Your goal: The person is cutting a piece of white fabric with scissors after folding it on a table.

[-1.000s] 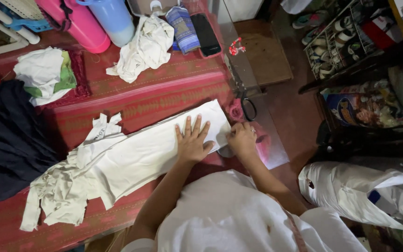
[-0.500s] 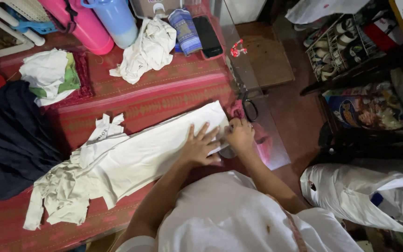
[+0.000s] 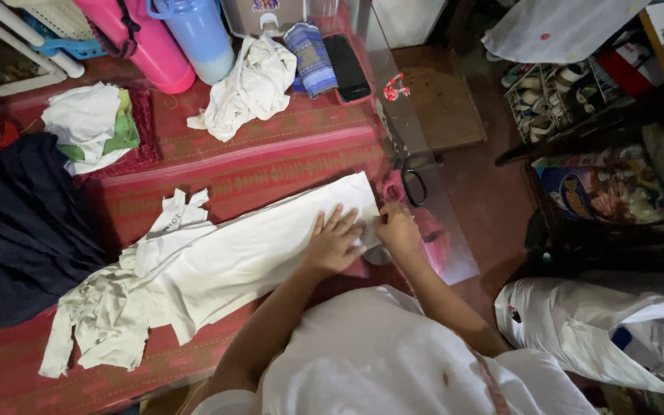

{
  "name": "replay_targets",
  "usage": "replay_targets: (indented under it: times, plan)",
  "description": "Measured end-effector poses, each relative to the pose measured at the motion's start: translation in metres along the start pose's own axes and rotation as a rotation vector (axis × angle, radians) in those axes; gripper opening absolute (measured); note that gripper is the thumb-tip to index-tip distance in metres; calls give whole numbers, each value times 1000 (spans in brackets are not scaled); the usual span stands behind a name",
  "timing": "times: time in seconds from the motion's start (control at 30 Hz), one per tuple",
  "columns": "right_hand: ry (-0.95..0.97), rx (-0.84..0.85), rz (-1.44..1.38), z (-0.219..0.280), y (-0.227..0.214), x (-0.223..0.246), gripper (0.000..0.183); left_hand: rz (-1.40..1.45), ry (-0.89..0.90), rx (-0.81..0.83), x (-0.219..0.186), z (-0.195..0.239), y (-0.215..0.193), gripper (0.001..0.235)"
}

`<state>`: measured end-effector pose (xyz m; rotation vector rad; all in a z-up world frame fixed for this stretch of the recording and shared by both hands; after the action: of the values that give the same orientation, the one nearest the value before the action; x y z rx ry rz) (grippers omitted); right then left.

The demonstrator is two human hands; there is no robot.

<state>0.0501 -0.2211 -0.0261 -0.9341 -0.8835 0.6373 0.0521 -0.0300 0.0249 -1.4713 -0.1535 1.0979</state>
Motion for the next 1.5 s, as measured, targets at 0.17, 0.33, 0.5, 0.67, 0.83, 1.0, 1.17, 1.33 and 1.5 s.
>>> replay_targets:
  times: [0.17, 0.33, 0.5, 0.67, 0.83, 1.0, 1.17, 1.33, 1.5]
  plan:
    - [-24, -31, -139, 17, -21, 11, 27, 874, 142, -595, 49, 5, 7, 46]
    - [-59, -14, -313, 19, -14, 27, 29, 1878, -8, -507, 81, 1, 31, 53]
    - [-158, 6, -829, 16, 18, 27, 37, 2246, -141, -164, 74, -2, 39, 74]
    - [-572, 43, -718, 65, 23, 94, 38, 2326, -352, -229, 98, -13, 94, 65]
    - [-788, 123, -414, 96, 44, 114, 31, 2139, -781, -383, 100, 21, 65, 70]
    - [-284, 30, -278, 46, 4, 49, 36, 2174, -762, -494, 95, 61, -14, 43]
    - [-743, -324, 82, -1, -7, 61, 18, 2138, -781, -554, 103, 88, -15, 40]
    - [-1085, -451, 61, -1, 11, 113, 21, 2194, -746, -488, 112, 86, -3, 40]
    - [-794, -311, 294, 5, -6, 131, 50, 2188, -728, -462, 109, 88, -6, 42]
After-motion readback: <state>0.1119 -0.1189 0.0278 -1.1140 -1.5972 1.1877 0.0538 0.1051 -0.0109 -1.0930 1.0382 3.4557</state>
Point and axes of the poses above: each hand's wrist, its own z-axis away from the middle knuckle, its own y-axis out of the palm, x = y × z, the point moved 6 cm from there along -z, towards the middle knuckle, and after that the axes turned 3 degrees about z, right-handed, at the moved point
